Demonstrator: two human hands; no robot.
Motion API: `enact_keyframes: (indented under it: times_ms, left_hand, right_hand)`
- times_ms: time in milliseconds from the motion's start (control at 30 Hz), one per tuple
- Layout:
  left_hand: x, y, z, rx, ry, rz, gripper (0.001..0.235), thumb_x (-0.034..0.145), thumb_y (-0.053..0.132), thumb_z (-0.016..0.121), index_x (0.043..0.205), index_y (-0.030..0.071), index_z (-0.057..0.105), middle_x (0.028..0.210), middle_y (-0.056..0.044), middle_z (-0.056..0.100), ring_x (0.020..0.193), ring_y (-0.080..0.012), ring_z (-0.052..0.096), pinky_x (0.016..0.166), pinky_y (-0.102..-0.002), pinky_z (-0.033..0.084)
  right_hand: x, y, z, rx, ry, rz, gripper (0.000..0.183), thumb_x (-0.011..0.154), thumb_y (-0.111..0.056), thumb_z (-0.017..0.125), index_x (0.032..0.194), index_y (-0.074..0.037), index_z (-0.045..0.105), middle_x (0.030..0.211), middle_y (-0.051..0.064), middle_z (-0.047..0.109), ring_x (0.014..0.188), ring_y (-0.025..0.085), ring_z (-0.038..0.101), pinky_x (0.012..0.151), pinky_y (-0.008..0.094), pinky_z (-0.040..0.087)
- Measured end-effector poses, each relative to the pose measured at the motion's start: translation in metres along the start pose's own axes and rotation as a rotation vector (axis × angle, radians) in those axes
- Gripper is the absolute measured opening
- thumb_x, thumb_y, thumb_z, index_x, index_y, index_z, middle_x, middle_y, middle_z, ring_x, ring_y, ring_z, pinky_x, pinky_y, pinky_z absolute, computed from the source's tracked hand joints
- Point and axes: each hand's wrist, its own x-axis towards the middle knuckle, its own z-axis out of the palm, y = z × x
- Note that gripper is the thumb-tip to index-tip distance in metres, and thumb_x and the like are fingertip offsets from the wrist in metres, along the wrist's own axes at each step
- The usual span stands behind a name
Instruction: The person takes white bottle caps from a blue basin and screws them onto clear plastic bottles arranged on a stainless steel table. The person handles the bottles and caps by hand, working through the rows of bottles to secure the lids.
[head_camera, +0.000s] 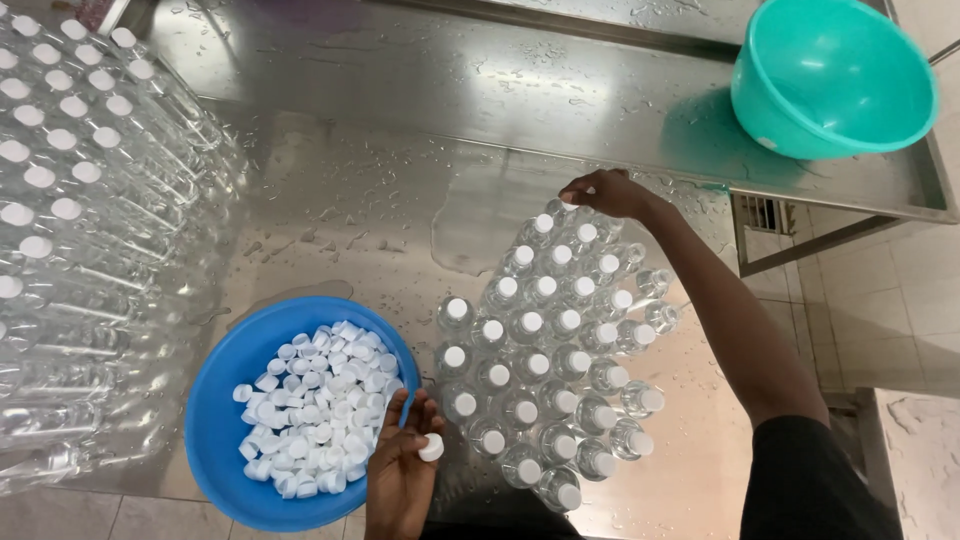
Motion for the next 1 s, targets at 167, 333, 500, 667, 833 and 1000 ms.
enact_keyframes:
  times_ms: [167,333,500,667,833,1000]
  left_hand:
    - [0.003,-0.010,0.009,0.011,-0.094,0.006,0.076,0.074,-0.026,0.050,0.143,0.008,0.052,0.139,-0.020,0.059,0.135,-0.0363,0.057,0.109,-0.045,0.050]
    - [0.002,-0.020,0.022,0.038,-0.267,0.028,0.072,0.077,-0.026,0.056,0.142,0.005,0.055,0.137,-0.021,0.061,0.132,-0.0360,0.060,0.108,-0.046,0.054]
    - [-0.025,-0.032,0.077,0.128,-0.253,0.000,0.074,0.076,-0.026,0.053,0.144,0.003,0.051,0.149,-0.026,0.059,0.145,-0.0415,0.055,0.125,-0.053,0.044]
    - [-0.004,-0.068,0.075,0.182,-0.413,0.052,0.080,0.070,-0.026,0.061,0.143,0.004,0.052,0.155,-0.024,0.058,0.148,-0.0395,0.055,0.126,-0.051,0.044]
    - [-0.017,-0.107,0.084,0.302,-0.533,-0.026,0.084,0.068,-0.023,0.063,0.144,0.010,0.052,0.155,-0.014,0.058,0.149,-0.0301,0.053,0.110,-0.043,0.053]
    - [-0.030,-0.130,0.091,0.384,-0.672,-0.114,0.082,0.077,-0.014,0.071,0.151,0.012,0.048,0.161,-0.015,0.052,0.150,-0.0288,0.049,0.100,-0.049,0.060]
  right_hand:
    - [0.003,-0.008,-0.008,0.160,-0.073,0.049,0.031,0.108,-0.044,0.066,0.122,-0.019,0.078,0.116,0.004,0.081,0.107,0.024,0.075,0.092,0.045,0.055]
    - [0.013,0.012,0.001,0.153,-0.010,-0.008,0.024,0.107,-0.040,0.071,0.114,-0.019,0.081,0.109,0.000,0.083,0.102,0.018,0.072,0.091,0.041,0.052]
    - [-0.028,-0.010,0.021,-0.235,0.302,-0.125,0.061,0.105,-0.065,0.056,0.148,-0.023,0.066,0.153,0.017,0.058,0.143,0.044,0.045,0.121,0.058,0.019]
    - [-0.221,-0.162,0.042,0.288,0.037,-0.369,0.051,0.101,-0.008,0.072,0.150,-0.018,0.058,0.133,0.010,0.068,0.101,0.020,0.069,0.088,0.033,0.066]
    - [-0.319,-0.202,0.073,0.382,-0.157,-0.485,0.057,0.103,-0.039,0.070,0.151,-0.010,0.059,0.146,0.016,0.060,0.130,0.034,0.063,0.103,0.045,0.054]
    - [-0.336,-0.178,0.071,0.526,0.058,-0.419,0.035,0.099,-0.019,0.079,0.132,-0.010,0.074,0.131,0.012,0.075,0.109,0.025,0.074,0.090,0.038,0.067]
